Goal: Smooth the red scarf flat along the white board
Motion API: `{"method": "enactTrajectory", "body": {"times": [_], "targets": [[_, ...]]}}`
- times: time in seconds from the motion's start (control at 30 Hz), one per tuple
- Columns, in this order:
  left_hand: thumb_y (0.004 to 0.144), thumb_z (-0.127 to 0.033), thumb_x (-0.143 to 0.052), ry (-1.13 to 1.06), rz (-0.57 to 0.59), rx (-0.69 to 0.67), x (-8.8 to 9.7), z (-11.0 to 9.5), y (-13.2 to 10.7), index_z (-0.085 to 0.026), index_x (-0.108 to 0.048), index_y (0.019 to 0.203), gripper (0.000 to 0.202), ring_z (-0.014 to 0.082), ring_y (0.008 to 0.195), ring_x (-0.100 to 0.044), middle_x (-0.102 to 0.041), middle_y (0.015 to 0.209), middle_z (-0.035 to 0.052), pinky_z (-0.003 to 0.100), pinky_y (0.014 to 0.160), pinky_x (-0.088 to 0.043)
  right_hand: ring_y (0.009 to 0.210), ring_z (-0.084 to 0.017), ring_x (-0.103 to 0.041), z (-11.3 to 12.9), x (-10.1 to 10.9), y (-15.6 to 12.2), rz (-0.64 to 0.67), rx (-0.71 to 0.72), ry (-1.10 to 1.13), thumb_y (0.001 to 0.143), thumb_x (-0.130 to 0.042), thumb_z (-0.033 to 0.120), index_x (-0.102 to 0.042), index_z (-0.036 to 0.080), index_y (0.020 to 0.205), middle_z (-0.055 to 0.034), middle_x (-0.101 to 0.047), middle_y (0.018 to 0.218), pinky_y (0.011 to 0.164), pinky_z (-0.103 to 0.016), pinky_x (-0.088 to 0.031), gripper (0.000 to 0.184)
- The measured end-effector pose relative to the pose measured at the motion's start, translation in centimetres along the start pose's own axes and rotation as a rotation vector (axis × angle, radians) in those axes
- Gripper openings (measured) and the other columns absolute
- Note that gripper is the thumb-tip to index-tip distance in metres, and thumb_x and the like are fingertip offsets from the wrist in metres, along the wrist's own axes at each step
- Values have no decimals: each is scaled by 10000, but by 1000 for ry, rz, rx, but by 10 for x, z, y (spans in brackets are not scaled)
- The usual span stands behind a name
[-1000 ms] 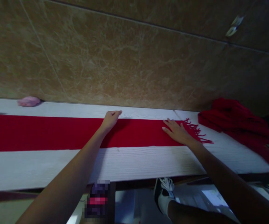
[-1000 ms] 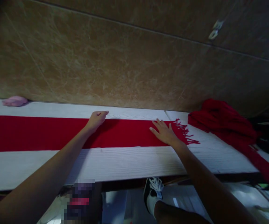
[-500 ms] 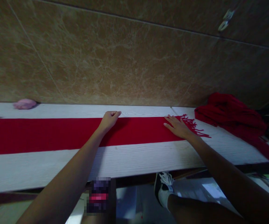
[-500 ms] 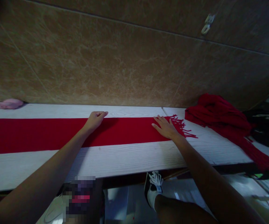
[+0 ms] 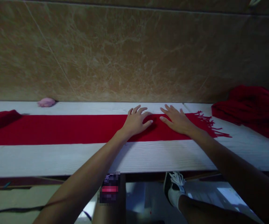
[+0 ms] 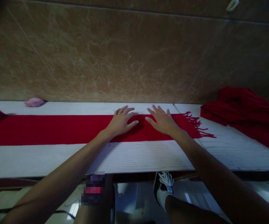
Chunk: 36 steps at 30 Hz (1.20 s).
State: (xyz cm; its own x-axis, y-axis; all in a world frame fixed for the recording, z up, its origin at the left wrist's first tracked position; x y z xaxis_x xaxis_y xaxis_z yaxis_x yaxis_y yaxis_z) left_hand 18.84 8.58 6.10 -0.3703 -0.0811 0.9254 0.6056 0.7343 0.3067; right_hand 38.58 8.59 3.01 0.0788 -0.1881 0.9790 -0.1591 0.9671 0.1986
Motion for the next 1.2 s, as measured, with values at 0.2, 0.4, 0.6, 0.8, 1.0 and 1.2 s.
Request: {"method": "enactTrajectory", "body": {"times": [0.2,0.4,0.6,0.8,1.0,1.2], "targets": [[1121,-703,-337,24,364,93,-46,5,-12,-317,-321,1772,757,414,1734,-110,-234,1865,55,775,1348,-68,1683,-399,-272,44,-35,-3,175,69,52,1105,-295,710,-449,306,1734,-105,-320,1829,1299,-756,-263,763],[1103,-752,-317,34,398,100,-45,5,-11,-314,-281,1785,811,403,1737,-76,-149,1873,52,769,1350,-45,1682,-394,-273,37,-30,-8,51,87,56,1105,-301,693,-441,315,1736,-96,-345,1821,1296,-758,-266,749],[1123,-697,-326,28,420,104,-44,3,-13,-316,-260,1790,771,394,1738,-69,-146,1873,35,759,1356,-37,1665,-408,-317,42,-34,-14,73,101,60,1107,-302,678,-455,324,1727,-102,-389,1801,1268,-792,-295,731],[1168,-563,-303,55,287,77,-29,3,-7,-360,-328,1764,630,341,1746,-78,-175,1876,-6,726,1373,-59,1672,-400,-302,45,-34,-16,52,146,79,1113,-288,653,-452,301,1728,-102,-384,1803,1285,-789,-252,727],[1162,-581,-259,30,369,118,-41,17,-10,-327,-291,1780,669,366,1740,-109,-195,1871,17,736,1370,-83,1686,-395,-266,37,-49,-17,119,125,90,1102,-302,653,-424,316,1748,-78,-358,1816,1310,-754,-242,738],[1153,-595,-251,29,379,119,-44,20,-12,-318,-290,1781,688,369,1740,-112,-188,1873,17,732,1372,-76,1686,-389,-269,35,-49,-14,118,122,95,1096,-305,661,-413,339,1752,-62,-363,1816,1313,-747,-245,738]]}}
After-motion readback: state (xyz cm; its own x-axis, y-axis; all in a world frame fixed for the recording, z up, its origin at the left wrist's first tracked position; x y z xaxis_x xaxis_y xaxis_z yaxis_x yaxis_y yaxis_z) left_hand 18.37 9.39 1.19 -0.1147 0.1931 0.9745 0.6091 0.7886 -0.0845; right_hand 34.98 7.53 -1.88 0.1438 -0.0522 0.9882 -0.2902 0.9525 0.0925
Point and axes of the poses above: each hand's wrist, its own y-axis towards the middle knuckle, its own x-axis out of the back of the hand, z = x × y, the point moved 10 cm from there along y, towards the middle knuckle
